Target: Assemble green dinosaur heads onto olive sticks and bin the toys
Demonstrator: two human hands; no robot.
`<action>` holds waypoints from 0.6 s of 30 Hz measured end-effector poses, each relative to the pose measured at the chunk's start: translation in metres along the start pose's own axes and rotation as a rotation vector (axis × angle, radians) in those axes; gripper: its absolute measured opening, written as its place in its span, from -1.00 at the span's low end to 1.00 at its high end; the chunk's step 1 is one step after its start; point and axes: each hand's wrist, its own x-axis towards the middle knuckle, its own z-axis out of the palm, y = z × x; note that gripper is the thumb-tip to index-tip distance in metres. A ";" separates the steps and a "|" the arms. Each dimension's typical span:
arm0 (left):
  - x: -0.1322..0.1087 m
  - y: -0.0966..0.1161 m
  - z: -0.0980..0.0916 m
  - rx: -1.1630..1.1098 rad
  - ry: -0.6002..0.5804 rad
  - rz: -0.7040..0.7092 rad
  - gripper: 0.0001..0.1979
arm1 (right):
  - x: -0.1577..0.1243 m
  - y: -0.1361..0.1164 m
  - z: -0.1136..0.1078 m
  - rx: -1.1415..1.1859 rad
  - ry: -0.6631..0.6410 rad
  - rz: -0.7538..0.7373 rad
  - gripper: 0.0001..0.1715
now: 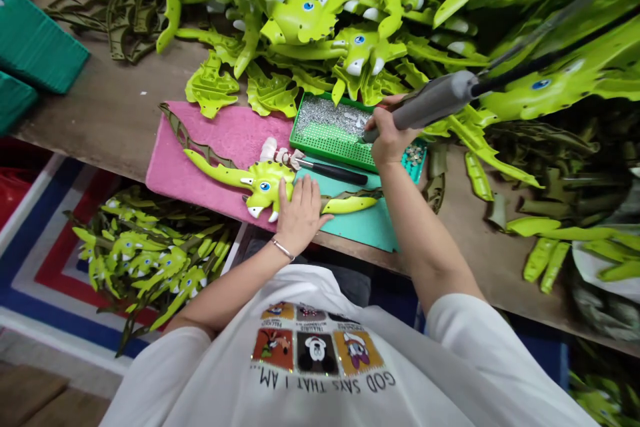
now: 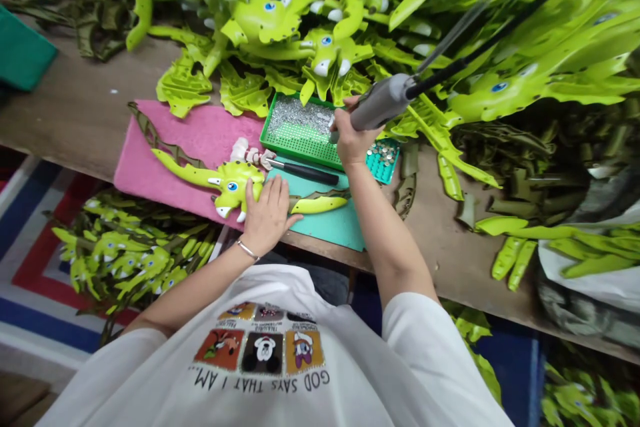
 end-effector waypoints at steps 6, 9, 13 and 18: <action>0.001 -0.002 0.003 -0.041 0.036 0.031 -0.32 | -0.040 -0.064 -0.012 0.017 -0.057 -0.030 -0.61; 0.001 -0.002 0.004 -0.052 0.035 0.028 -0.30 | -0.077 -0.095 -0.017 0.068 -0.199 0.013 -0.64; 0.001 -0.001 0.005 -0.043 0.035 0.020 -0.31 | -0.110 -0.103 -0.018 0.110 -0.283 0.050 -0.77; 0.000 -0.002 0.005 -0.051 0.042 0.027 -0.34 | -0.116 -0.081 -0.018 0.132 -0.311 0.147 -0.78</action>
